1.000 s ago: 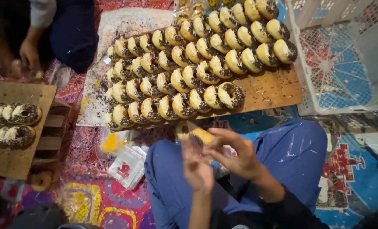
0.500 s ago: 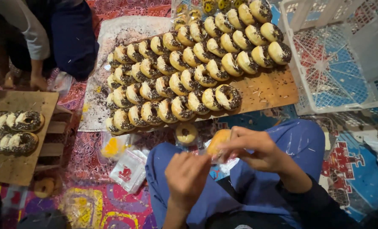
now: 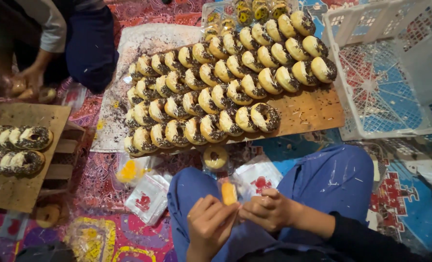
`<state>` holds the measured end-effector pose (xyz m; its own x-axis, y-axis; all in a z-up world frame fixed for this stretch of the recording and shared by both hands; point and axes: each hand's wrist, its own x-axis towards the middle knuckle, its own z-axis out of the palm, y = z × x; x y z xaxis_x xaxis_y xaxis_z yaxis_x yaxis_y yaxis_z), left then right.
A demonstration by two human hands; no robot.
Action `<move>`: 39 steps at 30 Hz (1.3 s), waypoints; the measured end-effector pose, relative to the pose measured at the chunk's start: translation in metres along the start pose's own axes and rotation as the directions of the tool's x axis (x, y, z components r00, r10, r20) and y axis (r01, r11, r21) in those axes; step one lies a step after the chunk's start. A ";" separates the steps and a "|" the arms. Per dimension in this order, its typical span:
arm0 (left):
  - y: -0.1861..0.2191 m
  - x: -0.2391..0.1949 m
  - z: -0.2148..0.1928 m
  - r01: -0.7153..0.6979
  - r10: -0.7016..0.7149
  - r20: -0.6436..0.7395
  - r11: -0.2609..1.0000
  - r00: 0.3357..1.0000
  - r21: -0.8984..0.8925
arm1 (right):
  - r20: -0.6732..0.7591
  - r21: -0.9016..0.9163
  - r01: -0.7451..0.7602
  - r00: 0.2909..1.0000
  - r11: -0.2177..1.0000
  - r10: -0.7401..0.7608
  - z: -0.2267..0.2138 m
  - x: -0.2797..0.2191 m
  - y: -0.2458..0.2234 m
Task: The person sits on a floor mat and repeatedly picks donuts from a wooden board, places each into a clear plastic bag, and sets the bagged donut into a white basket. The person handles donuts one at a time and continues the same packaging sequence throughout the clip.
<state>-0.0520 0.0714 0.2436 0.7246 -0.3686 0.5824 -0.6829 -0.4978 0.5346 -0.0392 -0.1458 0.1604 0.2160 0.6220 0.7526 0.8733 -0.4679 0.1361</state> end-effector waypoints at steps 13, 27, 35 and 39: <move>-0.014 -0.036 0.003 0.065 -0.062 -0.038 0.995 0.997 0.075 | 0.018 0.389 -0.192 0.979 0.901 0.201 -0.011 0.045 0.010; -0.005 -0.031 -0.001 0.154 -0.156 -0.135 0.988 0.978 -0.028 | 0.035 -0.077 0.028 0.999 0.997 -0.025 0.039 -0.076 -0.013; -0.034 -0.062 -0.010 0.386 -0.545 -0.198 0.765 0.815 -0.516 | 0.799 -0.024 -0.915 0.225 0.404 0.558 -0.027 -0.090 0.052; -0.045 -0.086 0.032 0.563 -0.813 -0.144 0.506 0.564 -0.653 | 0.476 0.843 -0.533 0.799 0.067 0.368 0.023 -0.022 0.010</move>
<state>-0.0805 0.1005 0.1500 0.9506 0.3099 -0.0182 0.0017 0.0535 0.9986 -0.0252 -0.1500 0.1302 0.7015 0.6237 0.3448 0.3117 0.1667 -0.9355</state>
